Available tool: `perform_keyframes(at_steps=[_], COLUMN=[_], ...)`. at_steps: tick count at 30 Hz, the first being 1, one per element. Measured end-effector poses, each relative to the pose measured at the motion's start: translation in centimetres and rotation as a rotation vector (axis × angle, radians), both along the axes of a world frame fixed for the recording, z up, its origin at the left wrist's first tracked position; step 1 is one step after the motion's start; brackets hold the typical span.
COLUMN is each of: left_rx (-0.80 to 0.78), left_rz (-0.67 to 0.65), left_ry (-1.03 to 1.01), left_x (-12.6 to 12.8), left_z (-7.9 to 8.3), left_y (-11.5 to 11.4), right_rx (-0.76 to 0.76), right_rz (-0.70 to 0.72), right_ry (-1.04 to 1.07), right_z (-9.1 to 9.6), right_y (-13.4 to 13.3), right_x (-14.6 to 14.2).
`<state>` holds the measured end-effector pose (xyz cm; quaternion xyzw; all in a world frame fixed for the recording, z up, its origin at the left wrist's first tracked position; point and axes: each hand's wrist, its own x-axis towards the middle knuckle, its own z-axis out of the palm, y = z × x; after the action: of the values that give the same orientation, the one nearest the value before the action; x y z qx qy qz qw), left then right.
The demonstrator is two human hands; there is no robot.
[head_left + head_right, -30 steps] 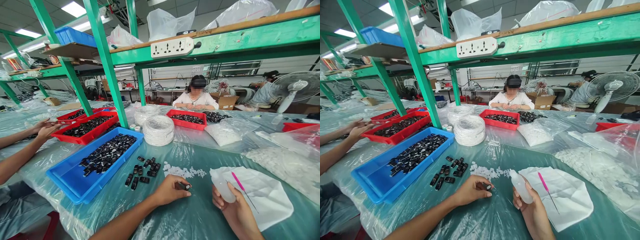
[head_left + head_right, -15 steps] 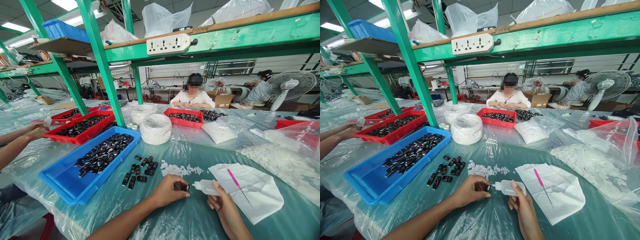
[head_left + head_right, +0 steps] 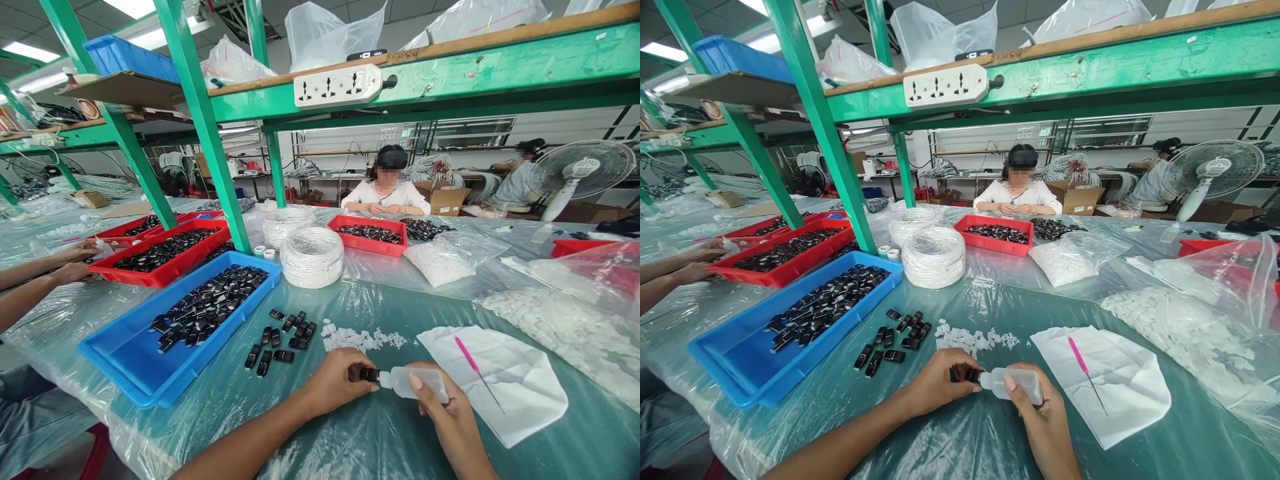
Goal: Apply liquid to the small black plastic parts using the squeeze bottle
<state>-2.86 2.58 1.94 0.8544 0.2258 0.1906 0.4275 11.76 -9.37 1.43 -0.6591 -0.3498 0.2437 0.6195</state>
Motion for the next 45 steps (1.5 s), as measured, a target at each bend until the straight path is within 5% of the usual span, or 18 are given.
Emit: perform_keyframes(at_steps=[23, 34, 45], left_rx=[0.113, -0.07, -0.028], left_rz=[0.021, -0.104, -0.067], left_ry=[0.011, -0.023, -0.035], left_x=[-0.1, 0.0, -0.2], left_z=[-0.1, 0.0, 0.7], left_y=[0.0, -0.4, -0.7], right_rx=[-0.042, 0.061, 0.054], right_rz=[0.099, 0.061, 0.066], right_ry=[-0.163, -0.303, -0.325], right_z=[-1.2, -1.4, -1.3], right_y=[-0.8, -0.8, -1.1], right_x=[1.2, 1.2, 1.7])
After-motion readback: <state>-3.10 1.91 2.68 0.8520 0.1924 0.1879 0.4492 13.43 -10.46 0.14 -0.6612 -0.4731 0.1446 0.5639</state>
